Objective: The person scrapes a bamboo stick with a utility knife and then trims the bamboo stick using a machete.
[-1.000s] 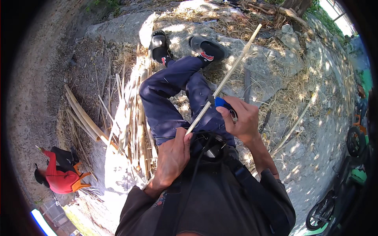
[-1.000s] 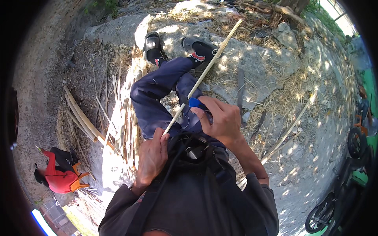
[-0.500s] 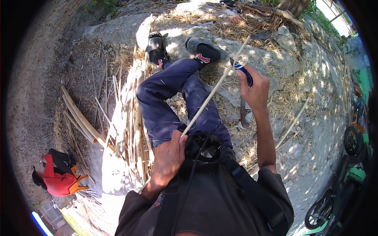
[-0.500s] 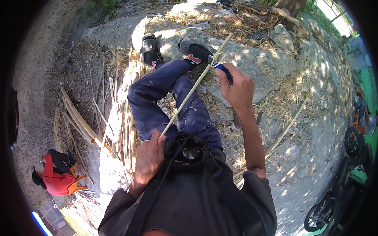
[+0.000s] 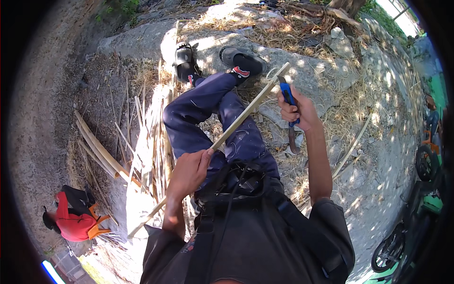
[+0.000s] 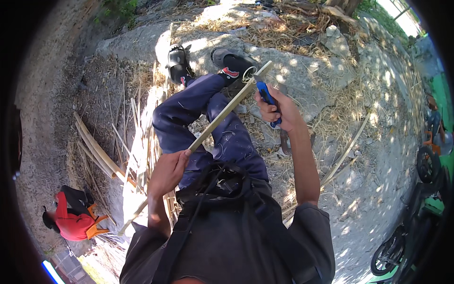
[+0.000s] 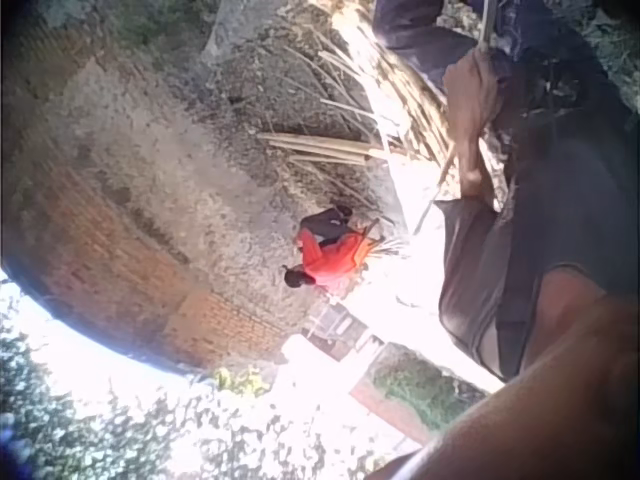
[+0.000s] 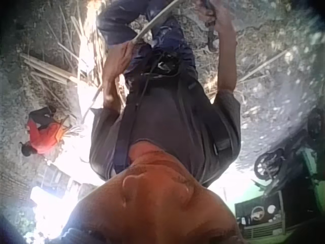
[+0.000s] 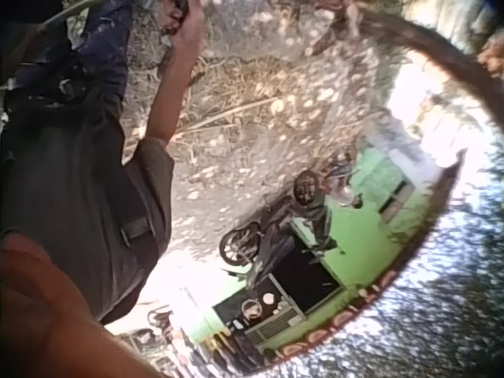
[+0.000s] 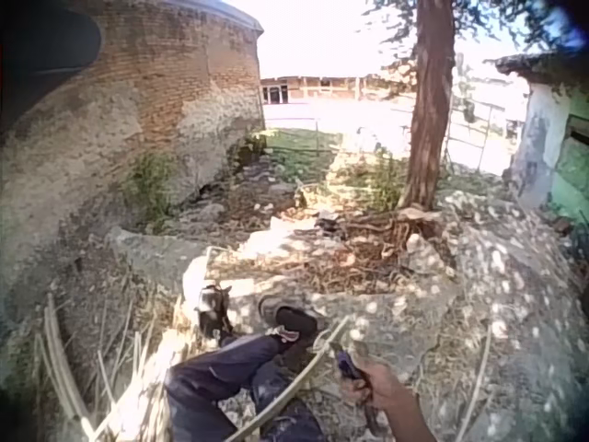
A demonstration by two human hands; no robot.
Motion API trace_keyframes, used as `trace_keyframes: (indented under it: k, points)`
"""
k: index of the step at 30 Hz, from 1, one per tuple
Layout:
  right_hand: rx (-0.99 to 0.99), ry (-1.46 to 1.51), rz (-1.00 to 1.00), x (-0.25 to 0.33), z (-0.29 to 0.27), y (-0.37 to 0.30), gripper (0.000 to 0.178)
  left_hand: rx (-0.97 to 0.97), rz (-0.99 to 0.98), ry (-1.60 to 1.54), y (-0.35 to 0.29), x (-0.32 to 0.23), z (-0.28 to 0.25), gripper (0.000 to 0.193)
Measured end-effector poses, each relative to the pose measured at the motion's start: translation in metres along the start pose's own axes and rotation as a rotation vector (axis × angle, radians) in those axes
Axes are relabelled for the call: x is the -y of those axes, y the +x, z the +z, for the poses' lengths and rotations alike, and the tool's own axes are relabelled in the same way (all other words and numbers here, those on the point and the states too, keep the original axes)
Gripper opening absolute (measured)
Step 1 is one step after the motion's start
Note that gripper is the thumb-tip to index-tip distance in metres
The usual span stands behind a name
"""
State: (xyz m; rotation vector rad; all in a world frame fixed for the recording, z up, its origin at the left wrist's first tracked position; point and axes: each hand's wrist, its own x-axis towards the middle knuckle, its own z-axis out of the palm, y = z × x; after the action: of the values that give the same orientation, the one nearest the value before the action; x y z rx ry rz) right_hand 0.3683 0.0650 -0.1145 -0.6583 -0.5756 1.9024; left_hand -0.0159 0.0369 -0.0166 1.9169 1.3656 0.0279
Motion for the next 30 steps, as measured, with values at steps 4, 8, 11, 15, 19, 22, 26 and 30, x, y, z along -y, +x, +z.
trace_keyframes:
  k: [4, 8, 11, 15, 19, 22, 26, 30]
  points:
    - [-0.002, 0.055, -0.125, -0.017, -0.008, -0.012, 0.039, 0.061, -0.061, -0.265, 0.025, 0.027, -0.014, 0.038]
    - [-0.575, -0.625, -0.195, -0.053, -0.063, 0.001, 0.039, 0.262, -0.092, -0.544, 0.031, 0.036, -0.033, 0.042]
    - [-0.816, -1.32, -0.179, -0.125, -0.158, -0.005, 0.038, 0.295, -0.064, -0.535, 0.036, 0.035, -0.044, 0.045]
    - [-0.934, -1.193, 0.131, -0.213, -0.256, -0.041, 0.035, 0.378, -0.009, -0.491, 0.054, 0.033, -0.044, 0.046]
    - [-0.891, -1.423, 0.214, -0.251, -0.234, -0.024, 0.032, 0.36, -0.002, -0.489, 0.053, 0.036, -0.047, 0.044]
    - [-0.97, -1.361, 0.261, -0.262, -0.231, -0.027, 0.031, 0.346, 0.028, -0.46, 0.059, 0.028, -0.048, 0.03]
    - [-0.999, -1.34, 0.264, -0.266, -0.226, -0.029, 0.031, 0.278, 0.122, -0.382, 0.064, 0.023, -0.05, 0.022]
    - [-0.965, -1.358, 0.14, -0.267, -0.22, -0.033, 0.031, 0.322, 0.075, -0.433, 0.06, 0.008, -0.061, 0.021]
